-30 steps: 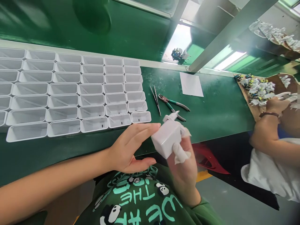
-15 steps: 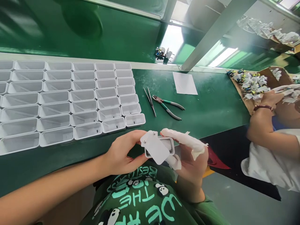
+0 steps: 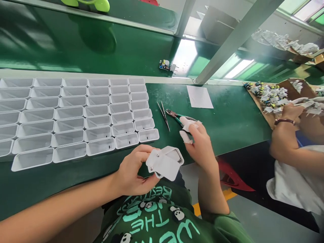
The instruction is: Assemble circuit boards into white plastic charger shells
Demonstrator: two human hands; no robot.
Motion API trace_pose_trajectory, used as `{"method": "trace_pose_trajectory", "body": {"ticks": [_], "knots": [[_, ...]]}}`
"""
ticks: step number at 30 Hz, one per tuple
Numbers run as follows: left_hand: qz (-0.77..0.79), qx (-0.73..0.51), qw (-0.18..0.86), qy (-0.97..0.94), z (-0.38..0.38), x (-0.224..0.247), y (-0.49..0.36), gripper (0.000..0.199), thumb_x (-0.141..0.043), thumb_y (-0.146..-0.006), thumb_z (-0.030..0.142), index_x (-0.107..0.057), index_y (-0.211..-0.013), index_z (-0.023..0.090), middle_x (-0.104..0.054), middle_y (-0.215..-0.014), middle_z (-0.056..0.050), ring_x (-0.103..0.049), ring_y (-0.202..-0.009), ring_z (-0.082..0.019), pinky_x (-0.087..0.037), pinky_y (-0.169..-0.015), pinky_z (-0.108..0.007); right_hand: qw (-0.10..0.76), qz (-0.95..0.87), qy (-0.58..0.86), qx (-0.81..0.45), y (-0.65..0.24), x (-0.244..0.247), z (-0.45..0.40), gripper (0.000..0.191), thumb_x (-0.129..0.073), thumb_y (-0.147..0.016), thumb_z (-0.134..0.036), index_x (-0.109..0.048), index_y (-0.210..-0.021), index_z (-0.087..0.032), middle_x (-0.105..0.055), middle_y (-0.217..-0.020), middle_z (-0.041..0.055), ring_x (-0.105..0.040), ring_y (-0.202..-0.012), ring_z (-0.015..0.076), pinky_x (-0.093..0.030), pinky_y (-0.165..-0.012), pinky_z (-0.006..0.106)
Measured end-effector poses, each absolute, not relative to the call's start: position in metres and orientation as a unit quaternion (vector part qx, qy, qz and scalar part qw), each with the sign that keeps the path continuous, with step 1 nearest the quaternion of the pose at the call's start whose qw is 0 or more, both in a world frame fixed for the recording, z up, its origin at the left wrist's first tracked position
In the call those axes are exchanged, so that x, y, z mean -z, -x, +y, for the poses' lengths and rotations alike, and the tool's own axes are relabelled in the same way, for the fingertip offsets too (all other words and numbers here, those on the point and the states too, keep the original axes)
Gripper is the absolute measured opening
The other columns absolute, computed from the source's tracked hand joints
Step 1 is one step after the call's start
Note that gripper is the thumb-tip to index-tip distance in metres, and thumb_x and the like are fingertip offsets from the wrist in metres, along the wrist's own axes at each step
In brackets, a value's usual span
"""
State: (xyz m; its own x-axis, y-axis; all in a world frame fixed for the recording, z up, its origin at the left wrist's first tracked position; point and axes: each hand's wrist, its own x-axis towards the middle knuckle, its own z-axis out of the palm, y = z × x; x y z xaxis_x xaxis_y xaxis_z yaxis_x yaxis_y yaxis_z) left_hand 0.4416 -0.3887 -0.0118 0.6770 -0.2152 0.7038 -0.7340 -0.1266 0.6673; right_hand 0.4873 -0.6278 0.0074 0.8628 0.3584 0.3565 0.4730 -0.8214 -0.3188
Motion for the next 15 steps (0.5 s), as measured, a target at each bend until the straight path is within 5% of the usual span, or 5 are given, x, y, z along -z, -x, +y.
{"method": "trace_pose_trajectory", "body": {"ticks": [3,8,12,15], "knots": [[-0.327,-0.233,0.578,-0.71,-0.388,0.012,-0.441,0.049,-0.074,-0.069,0.007,-0.053,-0.112,0.017,-0.068,-0.096,-0.009,-0.07,-0.091,-0.023,-0.061,-0.07,-0.033,0.098,-0.318,0.939,0.083,-0.508,0.002,-0.613,0.042,-0.039,-0.088,0.004,-0.062,-0.116,-0.016,-0.064,-0.111,0.014,-0.052,-0.118,0.0303,-0.052,-0.098,0.048],[-0.323,-0.233,0.576,-0.714,-0.387,0.009,-0.441,0.042,-0.068,-0.072,0.009,-0.053,-0.111,0.017,-0.067,-0.096,-0.01,-0.069,-0.089,-0.023,-0.061,-0.066,-0.034,-0.008,-0.484,0.868,0.115,-0.549,0.004,-0.598,0.025,-0.044,-0.096,-0.006,-0.068,-0.094,-0.012,-0.067,-0.092,0.0126,-0.06,-0.102,0.0276,-0.055,-0.094,0.044],[-0.323,-0.242,0.575,-0.712,-0.387,0.007,-0.444,0.038,-0.067,-0.074,0.01,-0.052,-0.109,0.017,-0.066,-0.094,-0.01,-0.068,-0.086,-0.022,-0.06,-0.063,-0.033,-0.01,-0.539,0.83,0.143,-0.576,-0.005,-0.601,0.025,-0.043,-0.098,-0.009,-0.067,-0.093,-0.017,-0.069,-0.092,0.0096,-0.063,-0.1,0.0237,-0.056,-0.092,0.04],[-0.313,-0.251,0.578,-0.711,-0.386,0.008,-0.444,0.039,-0.068,-0.075,0.011,-0.052,-0.11,0.018,-0.066,-0.096,-0.009,-0.067,-0.087,-0.022,-0.06,-0.065,-0.033,0.108,-0.466,0.854,0.206,-0.561,-0.015,-0.616,0.029,-0.038,-0.098,-0.011,-0.06,-0.115,-0.019,-0.07,-0.108,0.0112,-0.064,-0.11,0.0245,-0.058,-0.092,0.041]]}}
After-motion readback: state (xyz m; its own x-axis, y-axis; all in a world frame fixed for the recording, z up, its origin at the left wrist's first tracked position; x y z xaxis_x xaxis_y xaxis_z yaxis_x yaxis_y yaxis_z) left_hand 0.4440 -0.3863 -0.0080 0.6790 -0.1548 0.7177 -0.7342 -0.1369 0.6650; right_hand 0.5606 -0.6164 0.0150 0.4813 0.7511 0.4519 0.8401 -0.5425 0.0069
